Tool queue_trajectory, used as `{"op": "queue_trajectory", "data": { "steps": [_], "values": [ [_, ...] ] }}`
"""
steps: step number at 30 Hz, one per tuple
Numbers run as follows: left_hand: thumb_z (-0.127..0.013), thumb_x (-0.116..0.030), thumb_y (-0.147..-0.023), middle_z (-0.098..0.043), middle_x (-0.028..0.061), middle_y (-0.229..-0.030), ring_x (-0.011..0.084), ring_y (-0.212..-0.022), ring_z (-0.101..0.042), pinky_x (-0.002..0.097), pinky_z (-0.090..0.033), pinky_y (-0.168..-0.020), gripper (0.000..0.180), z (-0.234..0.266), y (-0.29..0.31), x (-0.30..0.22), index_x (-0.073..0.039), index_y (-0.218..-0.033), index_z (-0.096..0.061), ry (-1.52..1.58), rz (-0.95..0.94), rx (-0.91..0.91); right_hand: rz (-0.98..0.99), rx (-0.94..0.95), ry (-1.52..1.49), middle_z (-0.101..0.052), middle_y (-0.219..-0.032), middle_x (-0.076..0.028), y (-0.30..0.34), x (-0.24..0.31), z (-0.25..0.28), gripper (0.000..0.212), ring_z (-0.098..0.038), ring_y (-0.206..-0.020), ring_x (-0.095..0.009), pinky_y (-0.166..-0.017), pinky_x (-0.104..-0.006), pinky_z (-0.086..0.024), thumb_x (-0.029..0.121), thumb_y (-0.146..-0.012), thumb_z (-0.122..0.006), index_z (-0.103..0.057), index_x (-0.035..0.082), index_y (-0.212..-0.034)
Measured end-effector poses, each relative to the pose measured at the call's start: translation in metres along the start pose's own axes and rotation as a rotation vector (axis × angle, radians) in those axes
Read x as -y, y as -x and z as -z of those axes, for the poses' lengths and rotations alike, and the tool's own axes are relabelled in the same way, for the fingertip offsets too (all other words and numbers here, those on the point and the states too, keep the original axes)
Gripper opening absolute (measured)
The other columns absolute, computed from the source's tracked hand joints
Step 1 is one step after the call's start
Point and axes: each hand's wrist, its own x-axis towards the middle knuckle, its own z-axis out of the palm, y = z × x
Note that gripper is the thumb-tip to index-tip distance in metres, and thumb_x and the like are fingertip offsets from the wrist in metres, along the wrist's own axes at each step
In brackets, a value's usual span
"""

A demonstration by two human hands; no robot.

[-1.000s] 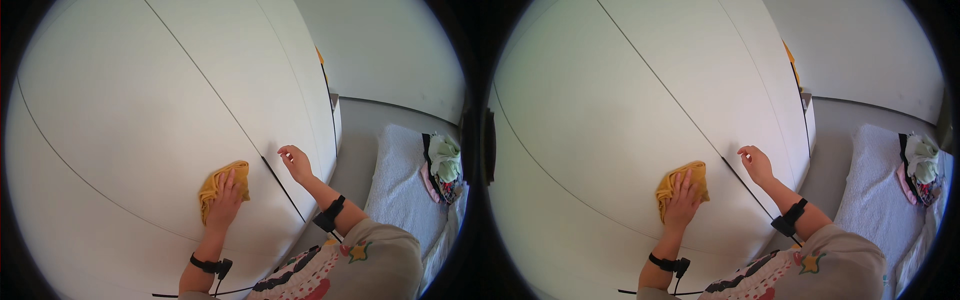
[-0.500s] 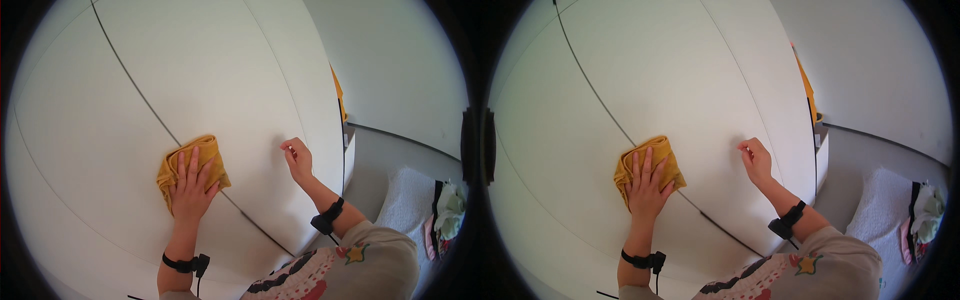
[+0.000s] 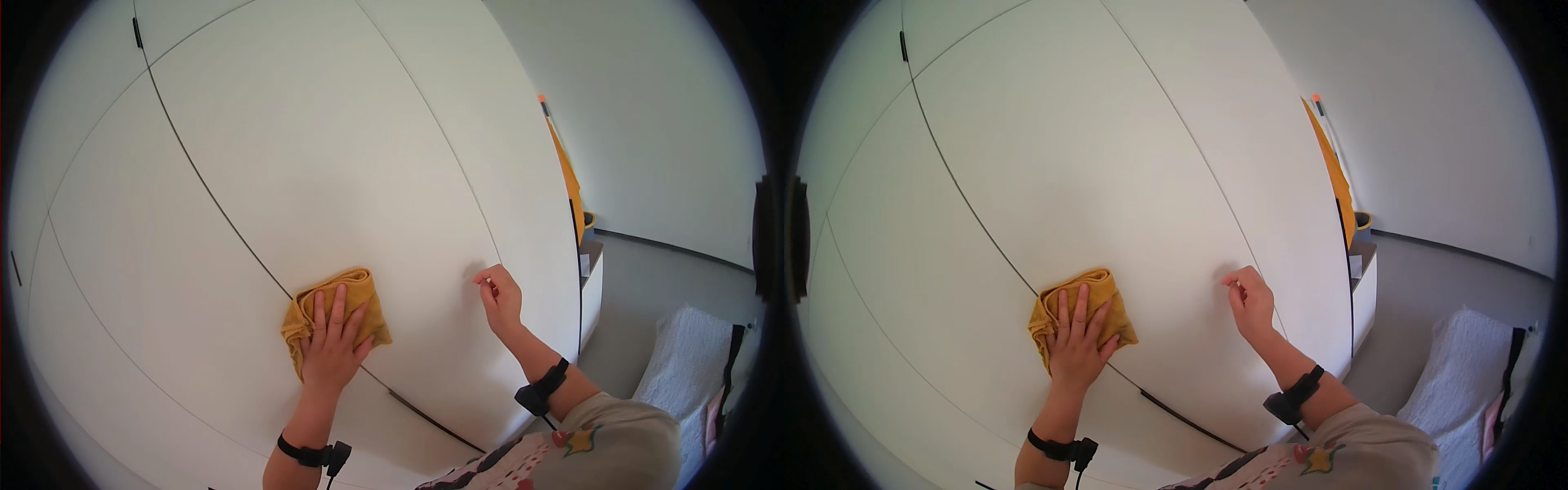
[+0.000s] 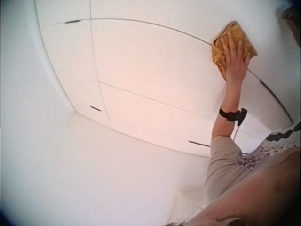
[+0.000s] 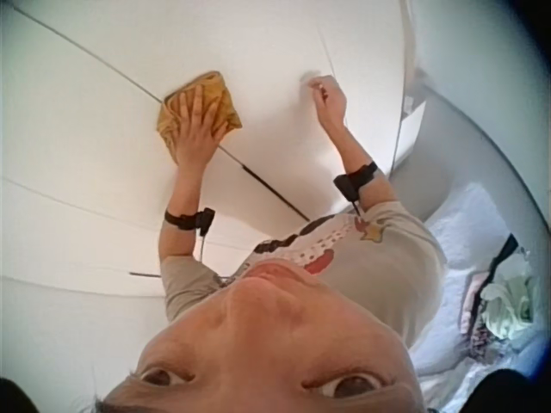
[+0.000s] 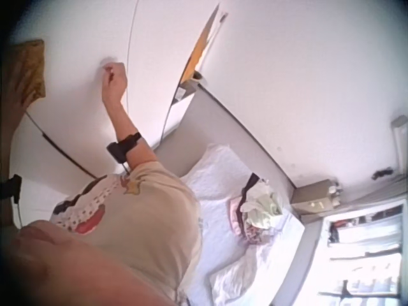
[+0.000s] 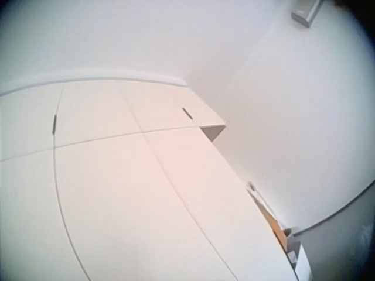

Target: Wipe the wardrobe and bed headboard with a cloth.

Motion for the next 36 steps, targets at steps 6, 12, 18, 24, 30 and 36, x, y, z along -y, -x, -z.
{"op": "queue_trajectory", "data": {
  "steps": [6, 12, 18, 24, 30, 36],
  "values": [
    [-0.069, -0.056, -0.085, -0.036, 0.0019, -0.165, 0.0313, -0.151, -0.034, 0.0423, -0.045, -0.092, 0.067, 0.009, 0.0, -0.024, -0.033, -0.147, -0.055, 0.002, -0.013, 0.025, 0.013, 0.015, 0.0, -0.06, -0.086, -0.003, -0.005, -0.011, 0.02, 0.015, -0.052, -0.062, -0.012, -0.058, -0.0267, -0.043, -0.006, -0.092, -0.057, -0.065, 0.006, -0.091],
    [-0.072, -0.056, -0.081, -0.037, -0.0006, -0.165, 0.028, -0.15, -0.037, 0.038, -0.045, -0.087, 0.067, 0.034, -0.003, -0.033, -0.035, -0.143, -0.058, -0.018, -0.031, 0.002, -0.02, 0.017, 0.011, -0.059, -0.087, -0.001, 0.005, -0.013, 0.04, 0.017, -0.048, -0.065, -0.009, -0.058, -0.0249, -0.04, -0.007, -0.092, -0.054, -0.064, 0.007, -0.091],
    [-0.079, -0.054, -0.075, -0.034, -0.001, -0.166, 0.03, -0.152, -0.033, 0.0441, -0.045, -0.095, 0.072, 0.071, -0.01, -0.007, -0.036, -0.141, -0.059, 0.022, -0.029, 0.03, 0.117, -0.169, -0.053, -0.058, -0.083, -0.002, -0.007, 0.003, 0.055, 0.021, -0.05, -0.062, -0.01, -0.054, -0.0243, -0.038, -0.012, -0.087, -0.054, -0.065, 0.007, -0.088],
    [-0.083, -0.046, -0.07, -0.031, 0.0016, -0.168, 0.0331, -0.154, -0.028, 0.0506, -0.043, -0.1, 0.079, 0.069, -0.01, 0.018, -0.033, -0.144, -0.059, 0.053, 0.056, 0.004, 0.182, -0.232, 0.022, -0.057, -0.082, -0.002, 0.003, -0.015, 0.062, 0.021, -0.05, -0.062, -0.009, -0.054, -0.0235, -0.038, -0.012, -0.084, -0.053, -0.064, 0.006, -0.087],
    [-0.079, -0.043, -0.075, -0.028, 0.0021, -0.169, 0.0321, -0.154, -0.027, 0.0439, -0.044, -0.092, 0.078, 0.021, -0.018, 0.042, -0.032, -0.148, -0.055, 0.071, 0.124, -0.151, 0.245, -0.22, 0.044, -0.057, -0.082, -0.003, 0.009, -0.047, 0.056, 0.02, -0.048, -0.06, -0.009, -0.053, -0.0229, -0.037, -0.012, -0.084, -0.053, -0.063, 0.005, -0.086],
    [-0.073, -0.037, -0.08, -0.031, 0.0035, -0.168, 0.0324, -0.154, -0.027, 0.0436, -0.042, -0.096, 0.074, -0.041, -0.006, 0.063, -0.026, -0.15, -0.052, 0.095, 0.223, -0.212, 0.296, -0.179, 0.034, -0.057, -0.082, -0.003, 0.008, -0.082, 0.028, 0.019, -0.048, -0.06, -0.009, -0.053, -0.0228, -0.036, -0.012, -0.084, -0.054, -0.063, 0.004, -0.086]
  ]
}}
